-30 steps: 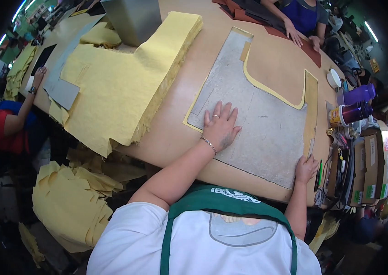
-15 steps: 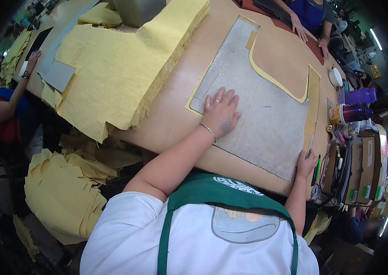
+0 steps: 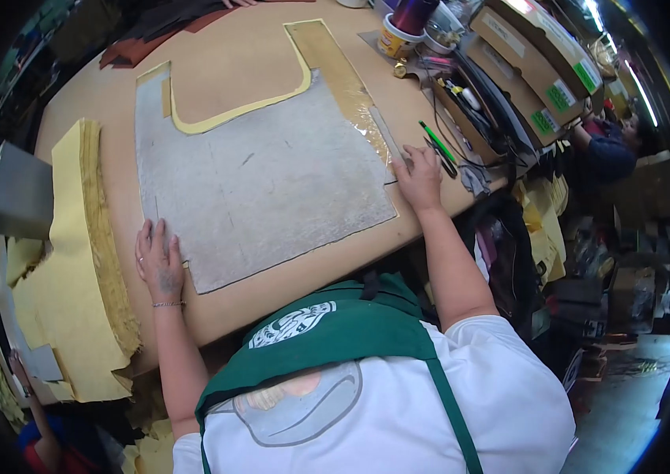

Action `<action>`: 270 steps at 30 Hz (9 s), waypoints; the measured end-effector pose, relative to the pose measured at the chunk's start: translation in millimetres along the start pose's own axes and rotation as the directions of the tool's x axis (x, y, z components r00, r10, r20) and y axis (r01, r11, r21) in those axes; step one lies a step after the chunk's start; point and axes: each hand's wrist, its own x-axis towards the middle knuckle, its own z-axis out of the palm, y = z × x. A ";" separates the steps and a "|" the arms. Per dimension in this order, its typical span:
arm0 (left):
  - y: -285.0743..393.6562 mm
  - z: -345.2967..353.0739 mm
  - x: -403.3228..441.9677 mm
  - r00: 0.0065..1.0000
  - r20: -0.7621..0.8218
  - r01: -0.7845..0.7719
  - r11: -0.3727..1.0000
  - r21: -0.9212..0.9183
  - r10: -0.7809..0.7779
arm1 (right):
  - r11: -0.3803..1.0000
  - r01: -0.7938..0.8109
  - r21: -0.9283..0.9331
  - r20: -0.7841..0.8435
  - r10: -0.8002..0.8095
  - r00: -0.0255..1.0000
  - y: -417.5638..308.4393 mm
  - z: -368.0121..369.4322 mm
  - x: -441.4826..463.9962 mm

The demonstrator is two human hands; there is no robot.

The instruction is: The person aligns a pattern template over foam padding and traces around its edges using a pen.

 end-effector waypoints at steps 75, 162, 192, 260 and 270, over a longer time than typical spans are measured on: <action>-32.9 -63.5 55.7 0.768 0.637 -0.079 0.978 0.191 -0.063 | 0.616 -0.153 0.773 0.514 -0.466 0.720 -284.7 95.7 -85.0; 48.0 28.4 73.5 0.939 0.343 -0.060 0.996 0.072 0.032 | 0.800 0.093 0.593 0.795 -0.599 0.094 -385.7 123.5 1.2; 48.2 24.5 73.6 0.956 0.289 0.119 0.956 -0.267 -0.039 | 0.722 0.073 0.688 0.539 -0.576 0.615 -393.0 190.4 70.5; 4.9 101.7 324.6 0.976 0.168 0.145 0.989 -0.035 -0.137 | 0.129 -0.397 0.909 0.407 -0.064 0.911 -284.3 186.7 83.4; 6.3 88.0 322.4 0.949 0.252 0.223 0.969 -0.107 -0.190 | 0.316 -0.277 0.907 0.369 -0.286 0.884 -342.6 288.2 239.4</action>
